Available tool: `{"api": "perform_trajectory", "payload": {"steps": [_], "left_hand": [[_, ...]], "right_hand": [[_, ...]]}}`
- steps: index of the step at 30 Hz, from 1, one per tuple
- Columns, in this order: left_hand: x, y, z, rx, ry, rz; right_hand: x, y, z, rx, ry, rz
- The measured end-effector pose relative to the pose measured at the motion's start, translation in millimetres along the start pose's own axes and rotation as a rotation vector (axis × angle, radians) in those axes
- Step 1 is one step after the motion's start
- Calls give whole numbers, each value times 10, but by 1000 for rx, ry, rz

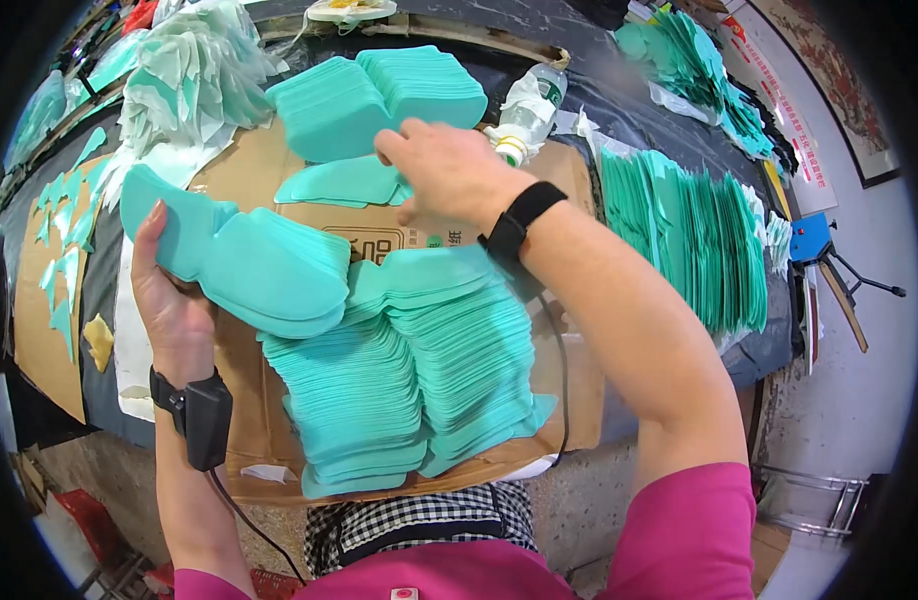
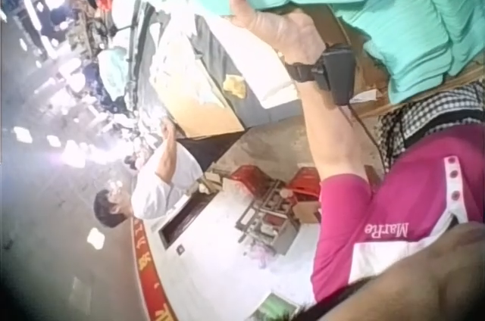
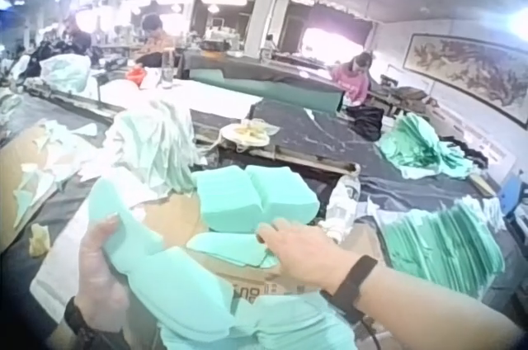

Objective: The worker is organizing green shoe upper components on a cardboard surface and applying liquid glue from a plastic bottle to bond them.

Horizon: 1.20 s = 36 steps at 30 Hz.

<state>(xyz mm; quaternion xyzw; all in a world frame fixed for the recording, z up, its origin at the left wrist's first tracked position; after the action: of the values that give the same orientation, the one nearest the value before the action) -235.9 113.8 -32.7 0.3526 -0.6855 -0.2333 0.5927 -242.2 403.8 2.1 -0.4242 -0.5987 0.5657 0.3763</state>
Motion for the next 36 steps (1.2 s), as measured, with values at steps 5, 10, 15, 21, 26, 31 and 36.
{"api": "perform_trajectory", "payload": {"steps": [5, 10, 15, 21, 26, 31, 36], "left_hand": [[6, -19, 23, -5, -25, -35], [41, -10, 14, -32, -66, -51], [50, -21, 26, -6, -43, -41], [103, 56, 53, -23, -50, -98], [37, 94, 129, 9, -14, -79], [8, 39, 102, 35, -11, -52], [16, 21, 106, 8, -69, -86]], "right_hand": [[249, 77, 26, 1, -98, -18], [138, 193, 56, 8, -270, -270], [299, 30, 138, 270, -350, -294], [499, -11, 294, 495, -99, -397], [389, -176, 142, 469, 29, -73], [337, -31, -39, 157, 103, 63], [877, 20, -356, 204, -74, -248]]}}
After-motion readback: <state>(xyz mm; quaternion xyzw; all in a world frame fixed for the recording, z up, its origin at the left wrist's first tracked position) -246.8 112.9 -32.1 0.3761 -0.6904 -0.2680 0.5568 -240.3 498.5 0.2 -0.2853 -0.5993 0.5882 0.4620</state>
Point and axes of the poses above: each hand's wrist, its own z-axis towards the middle knuckle, its own y-axis out of the palm, x = y × z, the point moved 4 cm from there along z, towards the middle knuckle, and after that the axes turned 6 degrees about -z, right-handed, at the moved point
